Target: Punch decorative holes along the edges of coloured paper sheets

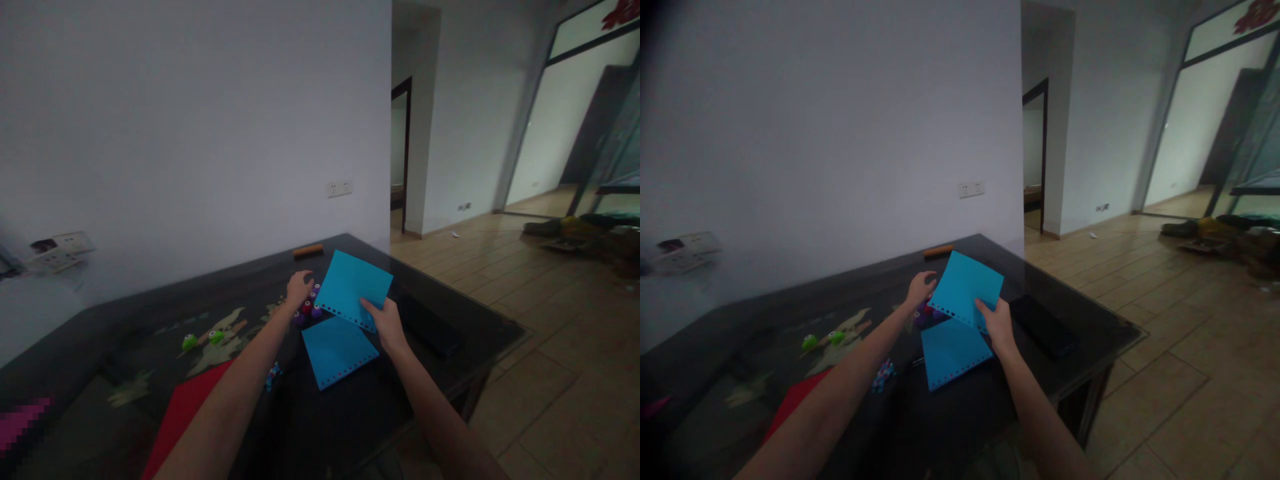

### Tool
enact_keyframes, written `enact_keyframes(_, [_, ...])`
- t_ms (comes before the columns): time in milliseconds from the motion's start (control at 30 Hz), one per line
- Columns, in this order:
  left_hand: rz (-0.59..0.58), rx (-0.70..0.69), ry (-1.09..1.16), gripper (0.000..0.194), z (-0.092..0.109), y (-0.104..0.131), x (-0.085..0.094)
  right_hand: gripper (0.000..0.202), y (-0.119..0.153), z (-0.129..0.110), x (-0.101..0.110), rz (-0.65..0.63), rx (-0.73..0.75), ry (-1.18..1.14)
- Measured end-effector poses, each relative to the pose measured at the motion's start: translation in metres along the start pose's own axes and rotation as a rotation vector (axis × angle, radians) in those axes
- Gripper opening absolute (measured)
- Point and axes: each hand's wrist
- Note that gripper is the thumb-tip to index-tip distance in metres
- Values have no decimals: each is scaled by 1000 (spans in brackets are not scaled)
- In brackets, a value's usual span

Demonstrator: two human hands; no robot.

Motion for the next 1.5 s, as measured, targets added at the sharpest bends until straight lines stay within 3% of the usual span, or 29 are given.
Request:
enact_keyframes(67, [41, 5, 73, 25, -3, 14, 20, 39, 1, 2, -1, -21, 0, 15])
enact_keyframes(133, [72, 49, 290, 24, -7, 41, 42, 40, 4, 4, -2, -70, -7, 48])
enact_keyframes(233, [-12, 190, 523, 30, -11, 92, 72, 39, 10, 6, -6, -213, -66, 109])
enact_keyframes(300, [-104, 290, 539, 35, -10, 120, 86, 39, 16, 6, -9, -325, -112, 154])
enact_keyframes(400, [-247, 359, 477, 31, -9, 141, 95, 40, 21, 8, -12, -424, -133, 223])
enact_keyframes(533, [-259, 353, 486, 19, -10, 140, 97, 43, 20, 12, -13, -450, -102, 275])
enact_keyframes(700, [-176, 347, 542, 31, -9, 140, 98, 44, 15, 19, -11, -460, -33, 322])
enact_keyframes(800, [-145, 341, 500, 23, -8, 143, 97, 45, 16, 19, -12, -488, -28, 345])
enact_keyframes(1033, [-101, 352, 472, 14, -6, 146, 98, 44, 16, 7, -12, -404, -92, 180])
enact_keyframes(1267, [-115, 394, 542, 40, 4, 151, 100, 39, 5, 6, -8, -321, -91, 205])
enact_keyframes(1433, [103, 243, 390, 28, 9, 154, 101, 37, -6, 12, 0, -253, -123, 291])
enact_keyframes(1500, [127, 153, 327, 25, 10, 156, 100, 37, -10, 14, 3, -260, -123, 338])
Point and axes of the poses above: each hand's wrist, its own y-axis away from the middle knuckle, its own x-axis out of the back of the hand, z = x × y, and after that the axes turned 15 degrees about z, right-handed
